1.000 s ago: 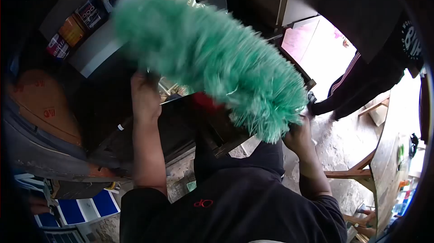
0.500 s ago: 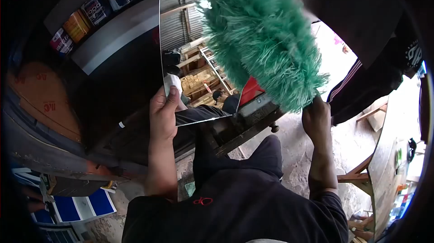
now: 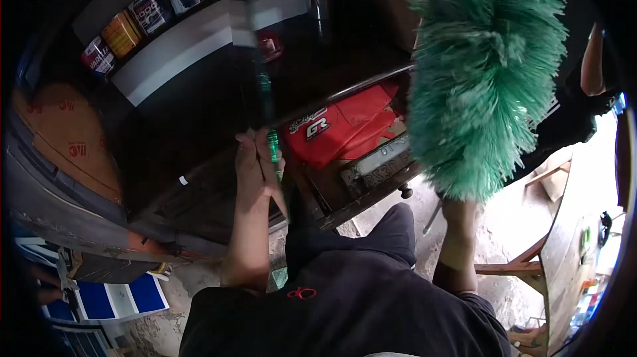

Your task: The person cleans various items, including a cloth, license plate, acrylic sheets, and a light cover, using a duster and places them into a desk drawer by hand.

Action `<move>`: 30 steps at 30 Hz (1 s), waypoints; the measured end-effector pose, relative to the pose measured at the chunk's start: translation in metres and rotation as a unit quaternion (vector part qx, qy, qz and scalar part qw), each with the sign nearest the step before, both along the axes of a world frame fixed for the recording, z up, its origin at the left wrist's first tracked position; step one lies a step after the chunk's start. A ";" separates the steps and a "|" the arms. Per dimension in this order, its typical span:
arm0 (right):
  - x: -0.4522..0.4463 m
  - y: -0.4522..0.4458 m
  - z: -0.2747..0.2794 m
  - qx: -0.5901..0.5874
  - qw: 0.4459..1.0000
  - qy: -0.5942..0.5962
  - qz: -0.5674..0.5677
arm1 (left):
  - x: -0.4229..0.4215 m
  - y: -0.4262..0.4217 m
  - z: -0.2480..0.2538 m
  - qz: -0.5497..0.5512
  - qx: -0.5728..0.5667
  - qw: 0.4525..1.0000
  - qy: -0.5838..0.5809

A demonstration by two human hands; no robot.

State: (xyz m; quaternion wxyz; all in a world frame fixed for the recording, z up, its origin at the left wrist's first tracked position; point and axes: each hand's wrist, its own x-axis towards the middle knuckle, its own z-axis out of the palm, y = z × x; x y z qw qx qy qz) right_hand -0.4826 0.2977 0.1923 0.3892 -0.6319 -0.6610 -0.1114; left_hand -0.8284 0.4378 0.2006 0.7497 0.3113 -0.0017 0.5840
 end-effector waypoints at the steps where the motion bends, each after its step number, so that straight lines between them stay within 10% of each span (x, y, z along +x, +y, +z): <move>1: 0.001 0.000 -0.033 -0.007 0.998 -0.044 0.034 | 0.007 0.006 0.008 -0.147 0.090 0.983 -0.058; 3: -0.023 -0.004 -0.099 -0.004 0.806 0.453 0.380 | 0.013 0.005 0.005 -0.132 0.047 0.989 -0.053; 4: -0.036 -0.003 -0.077 -0.081 0.838 0.372 0.391 | 0.014 0.003 0.007 -0.135 0.025 0.989 -0.054; 6: -0.058 -0.005 -0.056 -0.213 0.874 0.280 0.335 | 0.049 0.014 -0.028 -0.419 0.059 0.793 -0.437; 7: -0.066 -0.002 -0.050 -0.189 0.910 0.237 0.283 | 0.042 0.010 -0.027 -0.413 0.062 0.797 -0.436; 8: -0.075 0.000 -0.035 -0.164 0.940 0.194 0.229 | 0.031 0.001 -0.027 -0.127 0.039 0.984 -0.118; 9: -0.086 0.011 0.015 -0.275 0.918 0.220 0.179 | 0.019 -0.004 -0.027 0.185 0.004 0.957 0.224; 12: -0.086 0.017 0.014 -0.273 0.925 0.214 0.154 | -0.006 0.017 -0.049 -0.220 -0.094 0.951 -0.196; 18: -0.065 0.032 0.032 -0.170 0.969 0.080 0.161 | 0.003 -0.010 -0.044 0.021 -0.246 0.969 -0.002; 19: -0.063 0.033 0.032 -0.188 0.964 0.133 0.130 | 0.006 -0.009 -0.026 -0.263 -0.043 0.948 -0.171; 22: -0.058 0.029 0.033 -0.153 0.968 0.101 0.173 | 0.012 -0.017 -0.009 -0.301 -0.028 0.943 -0.141; 24: -0.055 0.024 0.040 -0.122 0.966 -0.007 0.228 | 0.028 -0.044 0.044 0.127 -0.406 0.905 0.000; 25: -0.050 0.025 0.040 -0.134 0.970 0.011 0.201 | 0.054 -0.062 0.075 0.195 -0.386 0.902 0.008; 27: -0.039 0.034 0.036 -0.136 0.980 0.063 0.133 | 0.013 -0.028 0.002 -0.255 -0.127 0.952 -0.108; 28: -0.039 0.039 0.038 -0.110 0.976 0.140 0.125 | 0.017 -0.015 -0.019 -0.339 0.022 0.937 -0.080; 30: -0.046 0.033 0.056 -0.141 0.966 0.204 0.077 | 0.019 -0.019 -0.010 -0.324 -0.022 0.945 -0.040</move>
